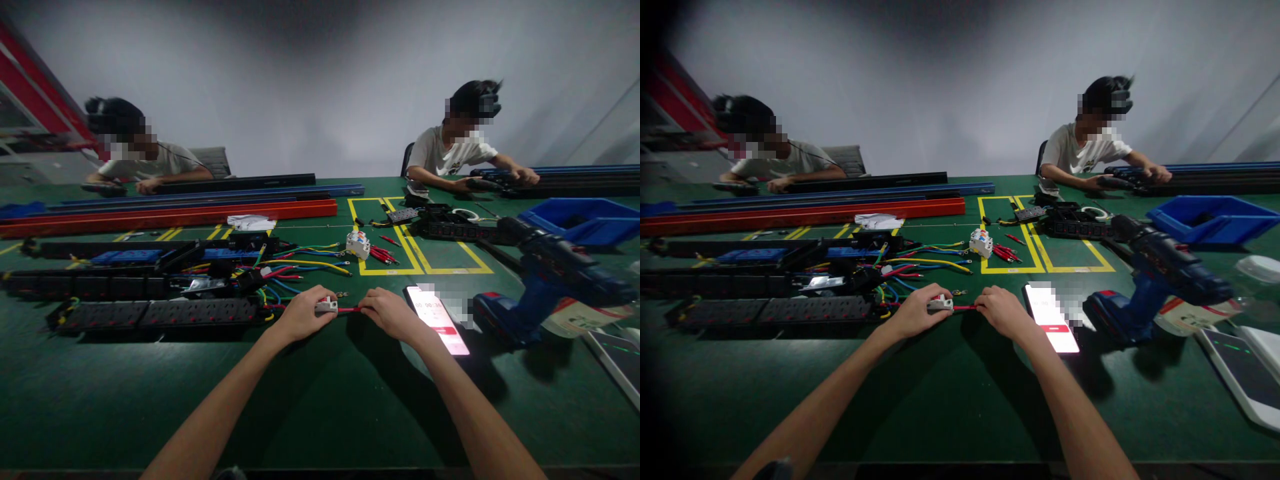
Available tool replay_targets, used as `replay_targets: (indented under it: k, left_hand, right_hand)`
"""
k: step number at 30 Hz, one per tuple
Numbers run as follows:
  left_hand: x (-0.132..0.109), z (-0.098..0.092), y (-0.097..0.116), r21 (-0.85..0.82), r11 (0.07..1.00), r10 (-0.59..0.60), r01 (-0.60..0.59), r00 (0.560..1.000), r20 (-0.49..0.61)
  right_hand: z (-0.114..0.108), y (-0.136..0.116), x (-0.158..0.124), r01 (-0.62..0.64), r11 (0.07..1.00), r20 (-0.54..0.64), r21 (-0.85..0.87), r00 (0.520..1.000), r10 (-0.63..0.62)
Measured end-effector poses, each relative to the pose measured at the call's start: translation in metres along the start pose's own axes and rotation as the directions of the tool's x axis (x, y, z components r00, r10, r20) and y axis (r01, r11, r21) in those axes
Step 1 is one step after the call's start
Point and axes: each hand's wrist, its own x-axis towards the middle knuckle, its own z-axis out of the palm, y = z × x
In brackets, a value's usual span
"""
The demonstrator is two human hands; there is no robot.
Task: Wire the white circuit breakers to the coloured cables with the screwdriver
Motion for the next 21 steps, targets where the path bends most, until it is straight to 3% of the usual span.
replay_targets:
  k: [21]
  left_hand:
    - [0.000,-0.002,0.003,-0.010,1.000,0.002,-0.002,1.000,0.005]
  right_hand:
    - [0.001,0.014,-0.005,-0.053,0.991,-0.026,0.121,0.998,0.056]
